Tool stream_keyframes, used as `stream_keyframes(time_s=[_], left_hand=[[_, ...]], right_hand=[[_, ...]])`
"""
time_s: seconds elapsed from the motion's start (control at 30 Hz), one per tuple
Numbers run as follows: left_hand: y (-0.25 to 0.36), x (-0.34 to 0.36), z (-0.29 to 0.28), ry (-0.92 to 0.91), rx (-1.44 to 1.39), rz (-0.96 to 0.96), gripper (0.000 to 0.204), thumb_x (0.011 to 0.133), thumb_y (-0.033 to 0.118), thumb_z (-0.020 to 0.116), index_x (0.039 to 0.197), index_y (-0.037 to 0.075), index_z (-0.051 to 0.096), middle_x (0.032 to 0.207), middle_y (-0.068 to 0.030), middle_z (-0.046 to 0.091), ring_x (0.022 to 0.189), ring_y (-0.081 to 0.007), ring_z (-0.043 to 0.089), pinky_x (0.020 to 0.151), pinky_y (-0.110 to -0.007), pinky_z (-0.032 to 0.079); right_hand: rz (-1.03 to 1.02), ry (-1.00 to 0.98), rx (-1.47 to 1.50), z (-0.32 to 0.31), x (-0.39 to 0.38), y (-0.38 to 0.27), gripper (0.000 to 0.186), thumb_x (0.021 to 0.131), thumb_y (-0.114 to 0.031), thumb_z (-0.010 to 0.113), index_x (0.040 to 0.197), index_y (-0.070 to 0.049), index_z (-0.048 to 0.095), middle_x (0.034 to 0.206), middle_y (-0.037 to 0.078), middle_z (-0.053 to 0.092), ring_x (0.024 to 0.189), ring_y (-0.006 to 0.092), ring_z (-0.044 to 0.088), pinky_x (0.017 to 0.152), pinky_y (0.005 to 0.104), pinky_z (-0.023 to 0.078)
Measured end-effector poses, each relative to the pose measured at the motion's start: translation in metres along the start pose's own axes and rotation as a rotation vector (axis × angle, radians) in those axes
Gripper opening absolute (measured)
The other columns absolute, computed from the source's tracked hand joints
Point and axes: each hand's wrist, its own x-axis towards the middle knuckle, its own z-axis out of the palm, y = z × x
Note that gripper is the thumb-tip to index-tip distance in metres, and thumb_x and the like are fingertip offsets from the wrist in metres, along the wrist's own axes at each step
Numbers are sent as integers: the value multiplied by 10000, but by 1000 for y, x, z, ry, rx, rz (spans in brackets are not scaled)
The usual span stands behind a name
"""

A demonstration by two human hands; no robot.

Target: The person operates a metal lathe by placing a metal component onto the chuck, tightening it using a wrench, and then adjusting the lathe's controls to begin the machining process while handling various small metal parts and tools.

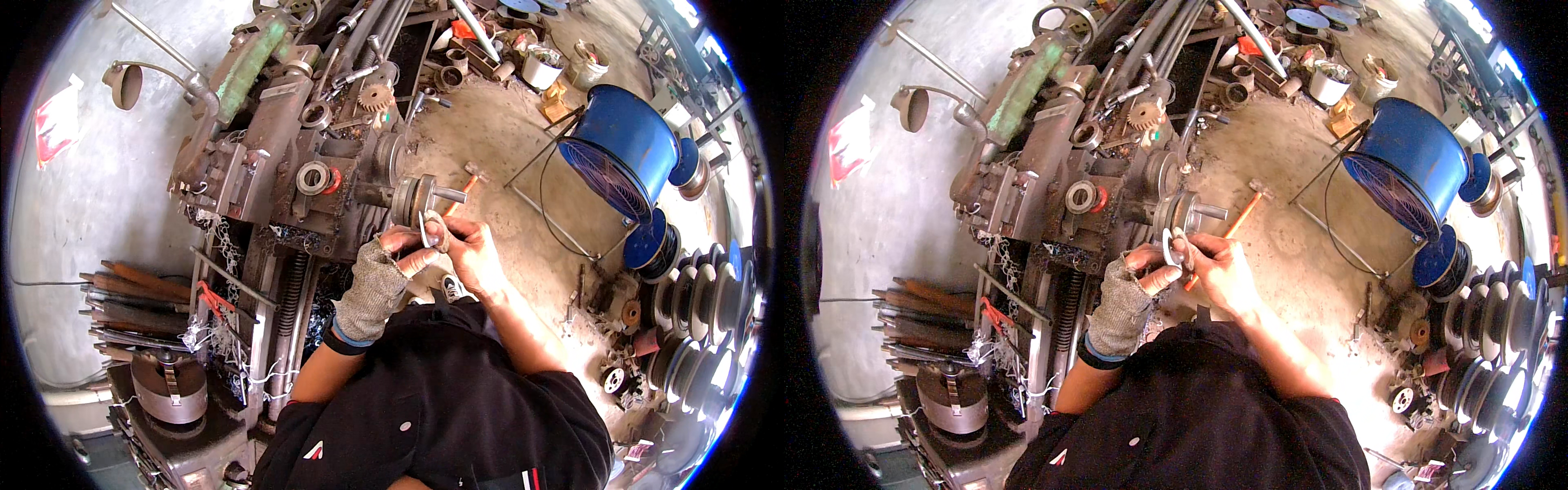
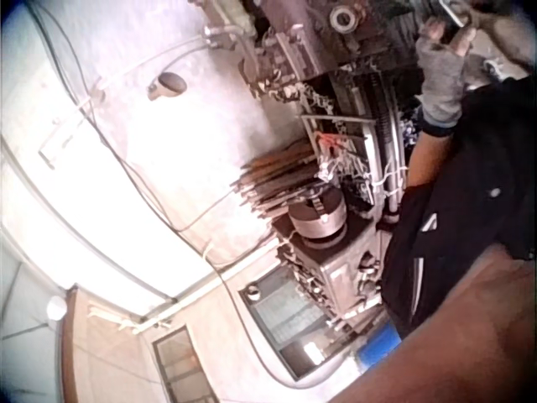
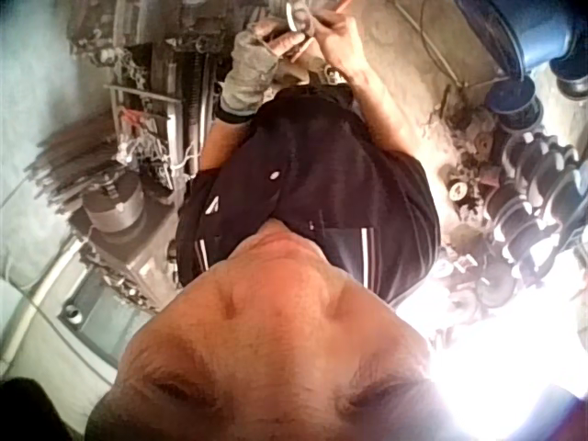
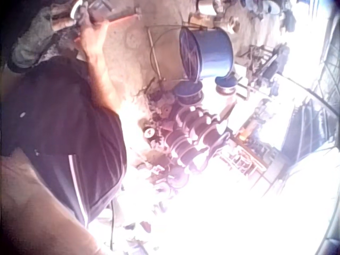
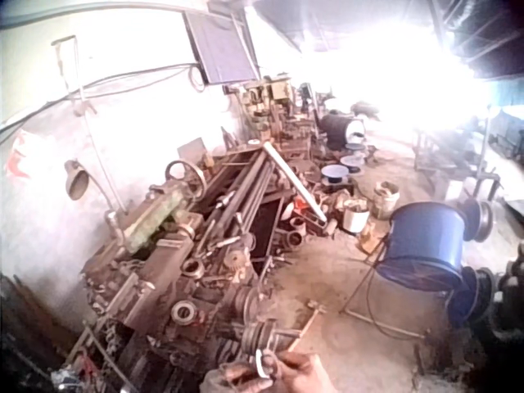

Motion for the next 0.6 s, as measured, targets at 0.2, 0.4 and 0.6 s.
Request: stream_keyframes(time_s=[0.2, 0.4, 0.6], left_hand=[[-4, 3, 2, -12, -8, 65, 180, 866, 137, 767, 1005, 30, 729, 971, -99, 693, 931, -236, 661, 818, -354, 514], [-6, 3, 1, -7, 57, 188, 177, 871, 124, 755, 1032, 54, 732, 991, -94, 688, 937, -259, 659, 814, -364, 524], [-5, 4, 3, -9, 72, 131, 159, 878, 124, 746, 1014, 42, 735, 971, -101, 689, 926, -263, 656, 809, -372, 524]], right_hand=[[4, -30, 67, -2, 5, 16, 307, 997, -285, 667, 982, 15, 733, 774, -24, 648, 720, 48, 516, 640, 252, 448], [87, -86, 163, -5, 9, 23, 301, 957, -238, 710, 1089, 30, 737, 959, 26, 734, 859, 77, 626, 788, 252, 513], [80, -58, 200, 2, 8, 16, 296, 1002, -290, 659, 1002, -8, 746, 806, -14, 674, 715, 57, 566, 623, 233, 460]])
